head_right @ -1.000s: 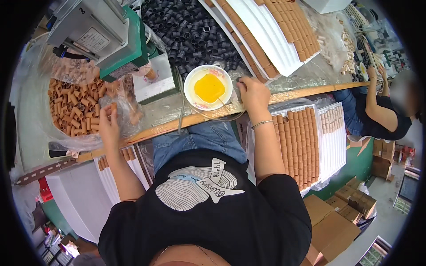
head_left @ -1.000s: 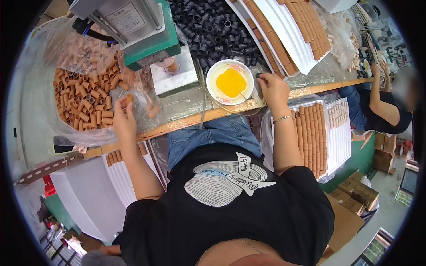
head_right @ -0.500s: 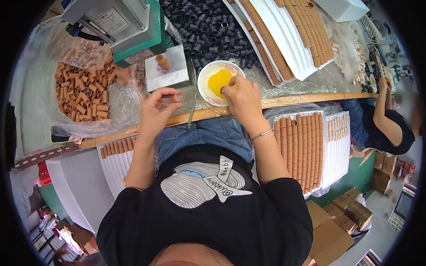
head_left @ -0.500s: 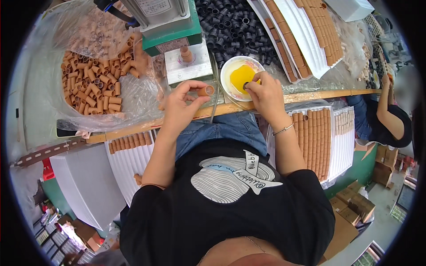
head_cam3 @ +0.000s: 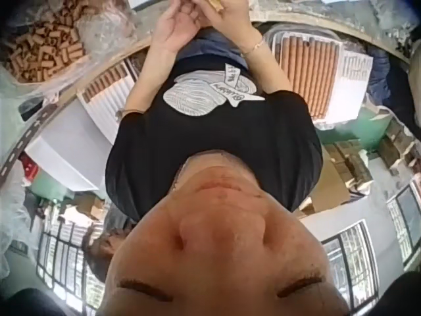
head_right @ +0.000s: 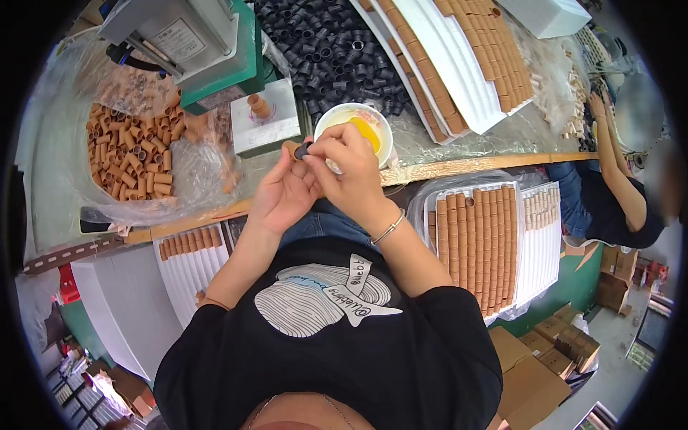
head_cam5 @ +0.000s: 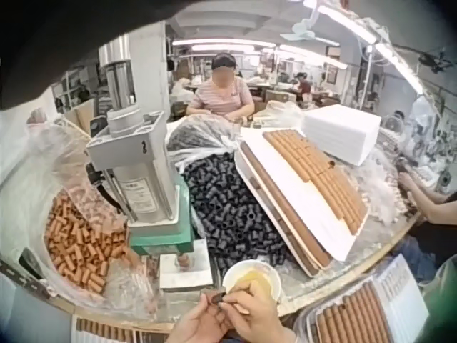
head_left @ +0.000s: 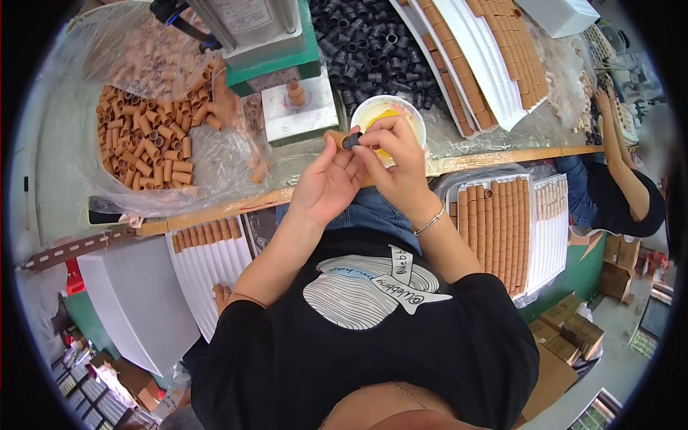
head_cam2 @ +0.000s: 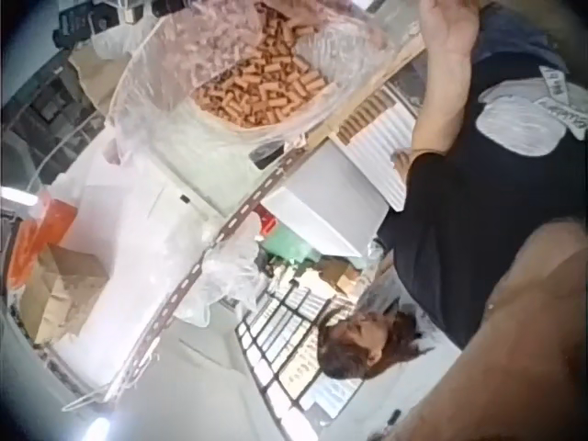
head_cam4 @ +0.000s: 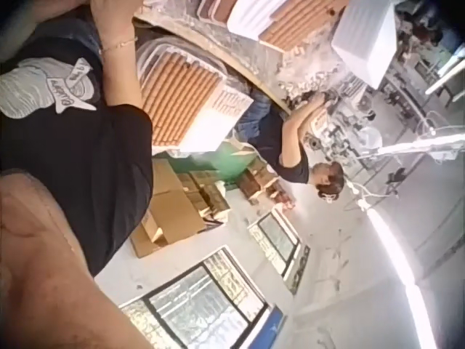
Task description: Applying adhesive to brown cylindrical components and assembling them into black rings using a small press.
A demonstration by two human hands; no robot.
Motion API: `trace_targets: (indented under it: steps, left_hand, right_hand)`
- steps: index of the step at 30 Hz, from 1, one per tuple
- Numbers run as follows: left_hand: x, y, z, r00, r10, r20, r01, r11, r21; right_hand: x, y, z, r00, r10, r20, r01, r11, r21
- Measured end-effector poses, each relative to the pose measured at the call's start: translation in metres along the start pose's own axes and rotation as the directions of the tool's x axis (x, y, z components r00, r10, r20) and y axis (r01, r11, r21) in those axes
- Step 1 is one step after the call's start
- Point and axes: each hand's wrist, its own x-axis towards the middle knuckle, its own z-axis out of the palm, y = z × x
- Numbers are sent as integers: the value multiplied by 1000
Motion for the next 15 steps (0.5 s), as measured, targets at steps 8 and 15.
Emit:
trace_targets:
  steps: [8,15]
  left_hand:
    - [4,-6,0,1000,-11,2,11,999,33]
    - [-9,14,0,996,90,-30,-92,993,-75]
  right_hand:
    - [6,-5,-13,968,-242,69,250,889,-383]
    - [70,79,-163,802,-55,-595,-396,697,-598]
